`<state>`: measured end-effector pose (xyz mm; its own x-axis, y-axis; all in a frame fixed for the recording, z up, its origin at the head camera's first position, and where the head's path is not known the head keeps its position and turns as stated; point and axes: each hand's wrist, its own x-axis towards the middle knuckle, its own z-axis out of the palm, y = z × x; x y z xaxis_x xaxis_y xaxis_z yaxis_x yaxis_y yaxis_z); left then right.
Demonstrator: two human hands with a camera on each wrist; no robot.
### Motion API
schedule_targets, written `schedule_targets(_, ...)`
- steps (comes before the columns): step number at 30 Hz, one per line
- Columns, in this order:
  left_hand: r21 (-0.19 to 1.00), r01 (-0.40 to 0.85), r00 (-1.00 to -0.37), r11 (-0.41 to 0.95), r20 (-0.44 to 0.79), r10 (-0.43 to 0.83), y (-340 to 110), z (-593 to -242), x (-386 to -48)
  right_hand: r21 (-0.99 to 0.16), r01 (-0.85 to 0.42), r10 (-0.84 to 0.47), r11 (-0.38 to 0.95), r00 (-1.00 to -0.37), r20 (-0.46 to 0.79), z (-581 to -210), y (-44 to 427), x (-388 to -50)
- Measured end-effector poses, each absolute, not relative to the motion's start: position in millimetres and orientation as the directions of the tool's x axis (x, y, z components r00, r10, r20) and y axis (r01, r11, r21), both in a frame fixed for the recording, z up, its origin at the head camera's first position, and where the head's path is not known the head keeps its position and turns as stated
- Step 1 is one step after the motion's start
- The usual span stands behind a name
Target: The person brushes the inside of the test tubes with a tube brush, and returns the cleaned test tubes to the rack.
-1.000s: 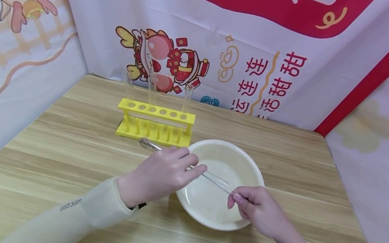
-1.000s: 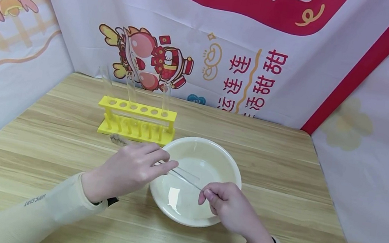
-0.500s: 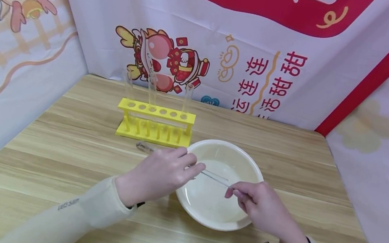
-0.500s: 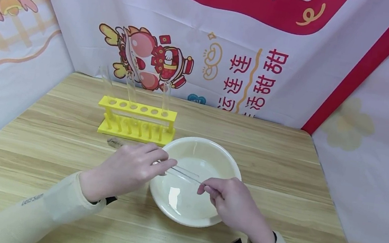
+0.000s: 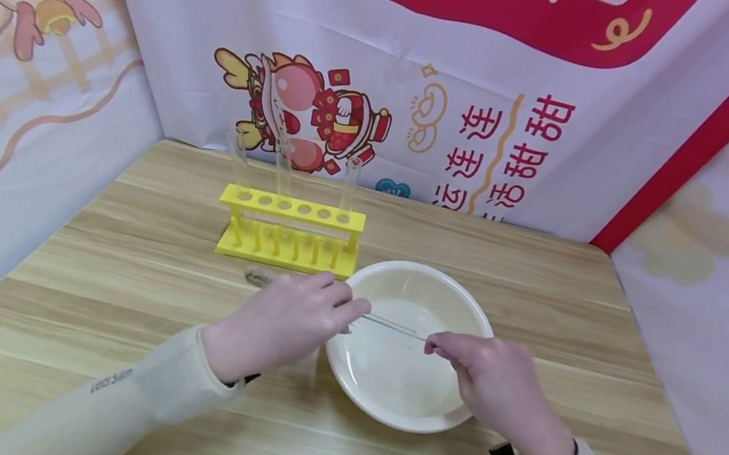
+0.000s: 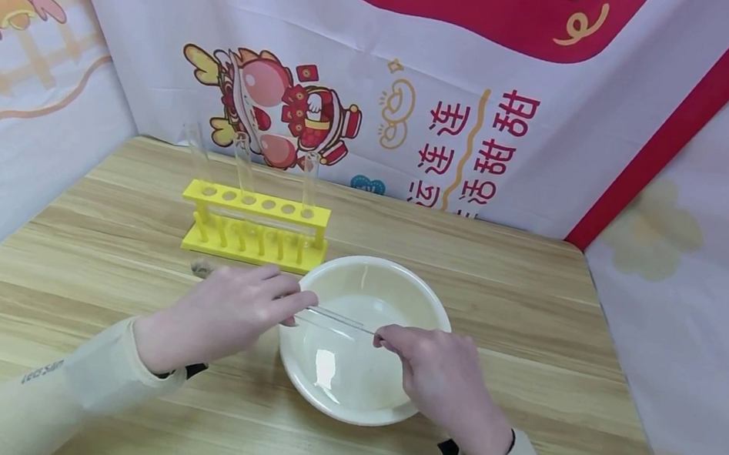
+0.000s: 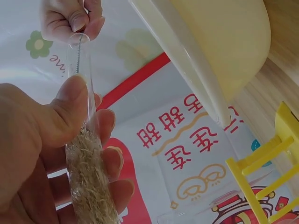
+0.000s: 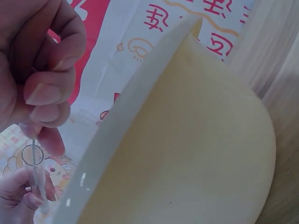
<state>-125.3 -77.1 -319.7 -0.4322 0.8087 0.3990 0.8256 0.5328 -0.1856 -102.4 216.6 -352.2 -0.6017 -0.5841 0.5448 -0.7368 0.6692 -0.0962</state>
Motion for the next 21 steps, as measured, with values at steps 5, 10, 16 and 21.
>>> schedule_targets(5,-0.154,0.832,-0.444,0.533,0.392,0.806,-79.1,-317.4,-126.0,0.0,-0.735,-0.584,0.678,-0.539,0.607,-352.2,218.8,-102.8)
schedule_targets(10,-0.153,0.834,-0.437,0.53,0.404,0.804,-80.0,-316.1,-126.6,0.064,-0.737,-0.59,0.673,-0.483,0.647,-351.2,221.2,-103.5)
schedule_targets(16,-0.15,0.83,-0.441,0.537,0.412,0.797,-81.8,-314.6,-126.3,0.086,-0.734,-0.584,0.674,-0.457,0.671,-351.1,225.3,-103.3)
schedule_targets(21,-0.095,0.828,-0.484,0.553,0.377,0.79,-85.4,-312.5,-127.0,0.114,-0.716,-0.578,0.688,-0.447,0.682,-350.8,230.6,-102.8)
